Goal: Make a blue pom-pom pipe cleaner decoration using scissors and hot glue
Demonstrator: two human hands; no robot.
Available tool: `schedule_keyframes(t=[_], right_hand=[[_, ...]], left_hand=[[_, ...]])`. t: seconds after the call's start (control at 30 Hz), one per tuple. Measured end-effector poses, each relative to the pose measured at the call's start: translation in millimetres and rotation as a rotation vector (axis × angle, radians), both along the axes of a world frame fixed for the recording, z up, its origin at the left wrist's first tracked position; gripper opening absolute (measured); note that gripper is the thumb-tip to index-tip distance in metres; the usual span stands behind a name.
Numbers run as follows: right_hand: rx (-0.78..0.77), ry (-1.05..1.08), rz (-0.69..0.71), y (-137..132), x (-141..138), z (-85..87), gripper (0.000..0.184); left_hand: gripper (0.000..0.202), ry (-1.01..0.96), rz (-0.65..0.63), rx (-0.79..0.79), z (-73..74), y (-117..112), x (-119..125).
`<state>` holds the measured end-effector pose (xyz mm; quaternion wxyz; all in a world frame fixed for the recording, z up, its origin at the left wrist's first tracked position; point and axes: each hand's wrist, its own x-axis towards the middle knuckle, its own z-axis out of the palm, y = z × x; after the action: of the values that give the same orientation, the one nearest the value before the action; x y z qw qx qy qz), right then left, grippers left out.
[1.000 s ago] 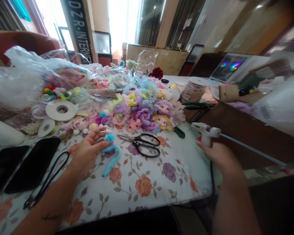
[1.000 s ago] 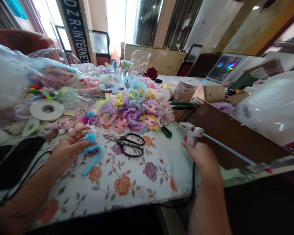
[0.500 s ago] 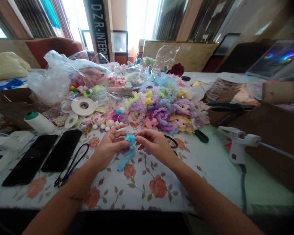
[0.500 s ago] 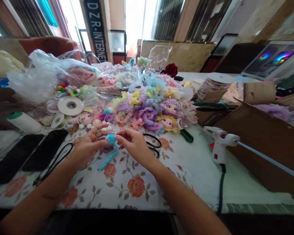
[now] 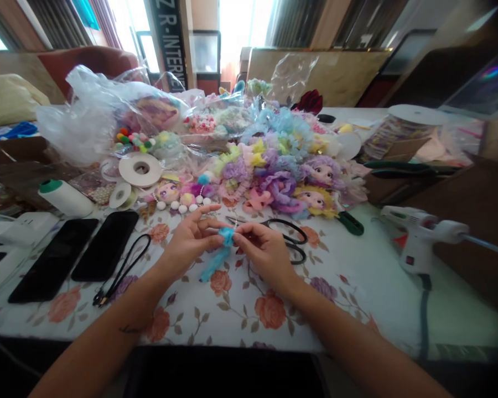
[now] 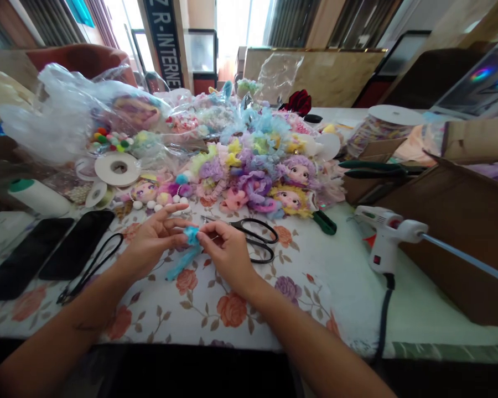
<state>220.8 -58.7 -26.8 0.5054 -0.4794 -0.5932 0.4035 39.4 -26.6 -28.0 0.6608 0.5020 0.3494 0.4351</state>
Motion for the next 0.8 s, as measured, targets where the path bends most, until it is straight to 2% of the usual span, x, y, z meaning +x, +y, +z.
schedule_keyframes(t=[0.2, 0.33, 0.5, 0.8], right_hand=[[0.112, -0.152, -0.049, -0.2, 0.2, 0.8, 0.013], [0.086, -0.150, -0.030, 0.7, 0.1, 1.4, 0.012], [0.058, -0.135, 0.008, 0.8, -0.5, 0.8, 0.013], [0.061, -0.180, -0.007, 1.0, -1.4, -2.7, 0.015]], left_hand=[[0.059, 0.040, 0.000, -0.003, 3.1, -1.5, -2.0], [0.053, 0.030, 0.008, -0.017, 6.9, -2.8, -1.2], [0.059, 0.065, 0.000, 0.006, 5.0, -1.7, -0.4], [0.059, 0.060, 0.009, 0.010, 3.9, -1.4, 1.4]])
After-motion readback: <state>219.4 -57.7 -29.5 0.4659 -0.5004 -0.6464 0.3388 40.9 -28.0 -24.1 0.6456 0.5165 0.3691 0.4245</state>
